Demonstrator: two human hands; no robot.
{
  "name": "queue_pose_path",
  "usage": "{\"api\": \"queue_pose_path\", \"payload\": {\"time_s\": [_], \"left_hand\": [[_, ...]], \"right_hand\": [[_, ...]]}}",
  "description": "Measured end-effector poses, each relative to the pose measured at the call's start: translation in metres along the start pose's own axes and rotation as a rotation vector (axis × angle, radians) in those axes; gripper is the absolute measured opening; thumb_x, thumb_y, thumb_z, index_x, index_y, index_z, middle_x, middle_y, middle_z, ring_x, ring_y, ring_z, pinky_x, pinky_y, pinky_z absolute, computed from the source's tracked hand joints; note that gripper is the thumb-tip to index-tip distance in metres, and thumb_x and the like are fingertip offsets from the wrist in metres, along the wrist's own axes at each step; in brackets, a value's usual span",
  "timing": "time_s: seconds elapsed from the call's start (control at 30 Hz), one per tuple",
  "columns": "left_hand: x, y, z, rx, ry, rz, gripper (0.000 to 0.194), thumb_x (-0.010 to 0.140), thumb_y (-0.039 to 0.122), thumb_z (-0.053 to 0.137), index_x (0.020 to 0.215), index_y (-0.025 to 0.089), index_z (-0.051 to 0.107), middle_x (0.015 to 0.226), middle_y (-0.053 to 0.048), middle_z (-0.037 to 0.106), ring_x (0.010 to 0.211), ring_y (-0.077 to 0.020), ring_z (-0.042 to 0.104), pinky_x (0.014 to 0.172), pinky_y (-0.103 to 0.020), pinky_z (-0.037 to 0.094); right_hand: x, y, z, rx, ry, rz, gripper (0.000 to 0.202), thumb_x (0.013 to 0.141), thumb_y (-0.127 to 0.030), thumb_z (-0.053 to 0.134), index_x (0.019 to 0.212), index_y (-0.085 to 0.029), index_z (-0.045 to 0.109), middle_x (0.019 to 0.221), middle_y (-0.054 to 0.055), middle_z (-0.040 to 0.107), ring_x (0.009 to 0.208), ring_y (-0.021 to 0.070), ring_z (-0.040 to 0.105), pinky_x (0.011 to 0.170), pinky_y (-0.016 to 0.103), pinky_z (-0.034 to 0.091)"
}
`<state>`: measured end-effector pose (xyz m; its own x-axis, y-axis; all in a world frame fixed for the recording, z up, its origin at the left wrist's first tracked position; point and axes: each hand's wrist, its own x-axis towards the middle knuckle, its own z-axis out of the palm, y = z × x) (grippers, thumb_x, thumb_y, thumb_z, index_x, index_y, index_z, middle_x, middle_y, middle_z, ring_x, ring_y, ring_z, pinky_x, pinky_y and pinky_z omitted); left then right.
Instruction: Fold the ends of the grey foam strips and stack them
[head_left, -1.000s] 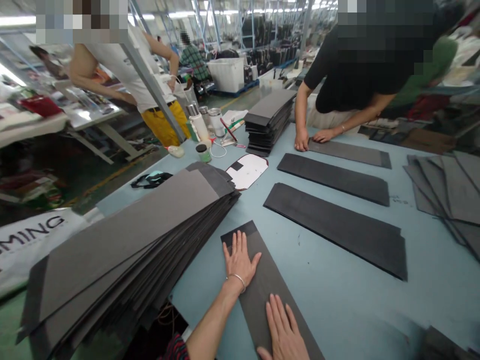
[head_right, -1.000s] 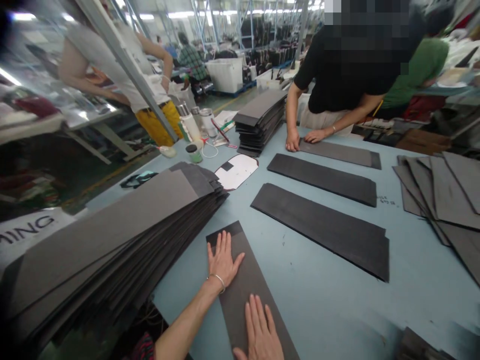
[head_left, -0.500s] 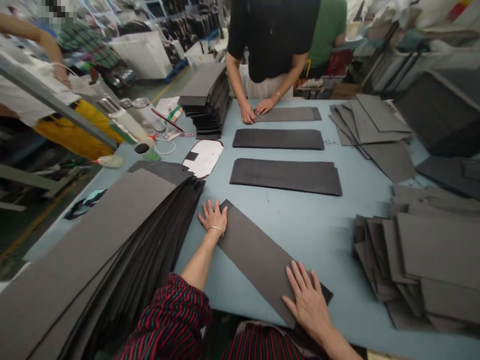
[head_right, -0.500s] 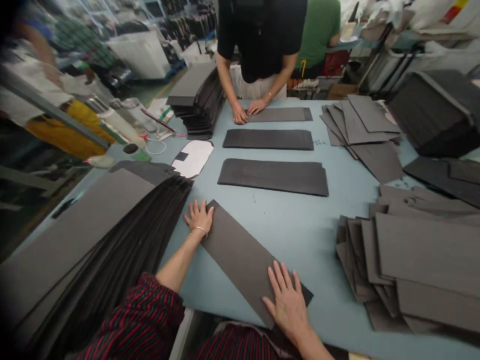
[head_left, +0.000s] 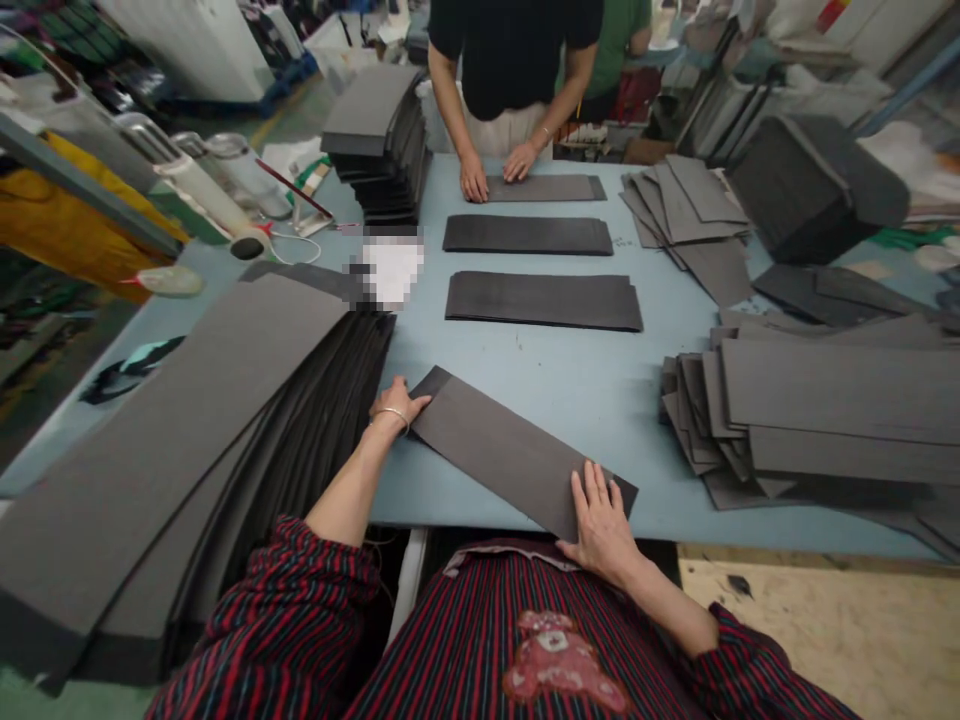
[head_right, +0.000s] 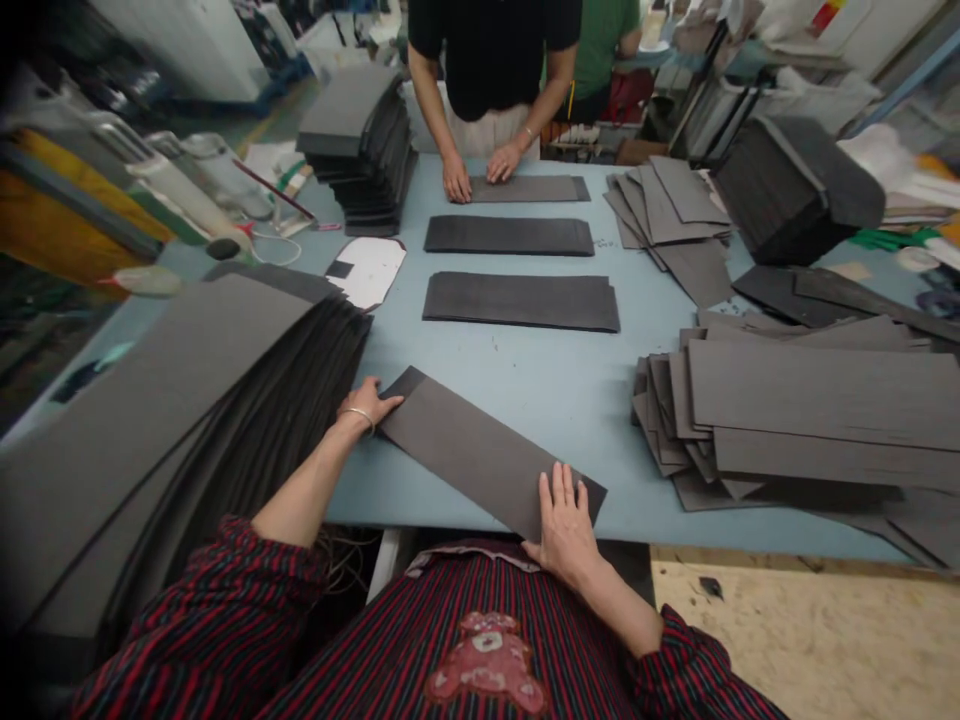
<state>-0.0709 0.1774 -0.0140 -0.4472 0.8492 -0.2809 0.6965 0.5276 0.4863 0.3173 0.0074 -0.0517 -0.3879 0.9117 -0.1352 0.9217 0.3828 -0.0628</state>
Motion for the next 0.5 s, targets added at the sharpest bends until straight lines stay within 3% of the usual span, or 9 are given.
{"api": "queue_pose_path", "payload": {"time_s": [0.1, 0.2, 0.3, 0.37, 0.4, 0.5], "left_hand": [[-0.022, 0.003, -0.020, -0.178, -0.092, -0.010, 0.062, 0.077, 0.031, 0.070, 0.134, 0.016, 0.050, 0.101, -0.014, 0.068, 0.084, -0.0238, 0.065, 0.072, -0.035, 0.051], [-0.064, 0.005, -0.052, -0.483, -0.219, 0.001, 0.053, 0.084, 0.033, 0.060, 0.134, 0.022, 0.051, 0.082, -0.006, 0.069, 0.054, -0.0110, 0.057, 0.049, -0.022, 0.041], [-0.119, 0.004, -0.095, -0.962, -0.357, 0.028, 0.042, 0.079, 0.038, 0.064, 0.115, 0.016, 0.065, 0.077, -0.005, 0.068, 0.054, -0.0096, 0.055, 0.047, -0.019, 0.038], [-0.156, -0.003, -0.127, -1.090, -0.282, 0.081, 0.040, 0.080, 0.043, 0.064, 0.109, 0.015, 0.068, 0.084, -0.006, 0.070, 0.065, -0.0127, 0.060, 0.057, -0.021, 0.046], [-0.175, -0.009, -0.143, -1.086, -0.185, 0.117, 0.041, 0.081, 0.045, 0.063, 0.109, 0.016, 0.068, 0.090, -0.007, 0.071, 0.072, -0.0141, 0.062, 0.063, -0.022, 0.047], [-0.231, -0.038, -0.185, -0.963, 0.269, 0.131, 0.044, 0.080, 0.046, 0.064, 0.116, 0.020, 0.067, 0.106, -0.007, 0.071, 0.090, -0.0189, 0.064, 0.069, -0.022, 0.050]], "right_hand": [[-0.013, 0.003, -0.008, -0.034, 0.064, -0.113, 0.066, 0.072, -0.019, 0.056, 0.137, -0.008, 0.047, 0.147, 0.021, 0.038, 0.137, 0.0342, 0.033, 0.107, 0.048, 0.033], [-0.011, 0.015, -0.028, -0.124, 0.282, -0.141, 0.054, 0.074, -0.004, 0.044, 0.126, -0.011, 0.057, 0.123, 0.016, 0.063, 0.112, 0.0270, 0.058, 0.096, 0.041, 0.044], [0.012, 0.035, -0.067, -0.159, 0.505, -0.206, 0.050, 0.072, 0.001, 0.039, 0.112, -0.018, 0.063, 0.101, 0.008, 0.071, 0.089, 0.0215, 0.065, 0.081, 0.035, 0.049], [0.042, 0.045, -0.105, -0.154, 0.605, -0.284, 0.053, 0.071, 0.002, 0.039, 0.114, -0.020, 0.061, 0.101, 0.006, 0.070, 0.086, 0.0217, 0.065, 0.082, 0.037, 0.048], [0.061, 0.046, -0.126, -0.138, 0.665, -0.342, 0.055, 0.071, 0.001, 0.039, 0.117, -0.021, 0.060, 0.104, 0.005, 0.070, 0.087, 0.0225, 0.064, 0.085, 0.039, 0.047], [0.122, 0.015, -0.198, -0.042, 0.831, -0.422, 0.065, 0.068, 0.000, 0.039, 0.127, -0.021, 0.055, 0.120, 0.008, 0.064, 0.103, 0.0270, 0.060, 0.093, 0.045, 0.042]]}}
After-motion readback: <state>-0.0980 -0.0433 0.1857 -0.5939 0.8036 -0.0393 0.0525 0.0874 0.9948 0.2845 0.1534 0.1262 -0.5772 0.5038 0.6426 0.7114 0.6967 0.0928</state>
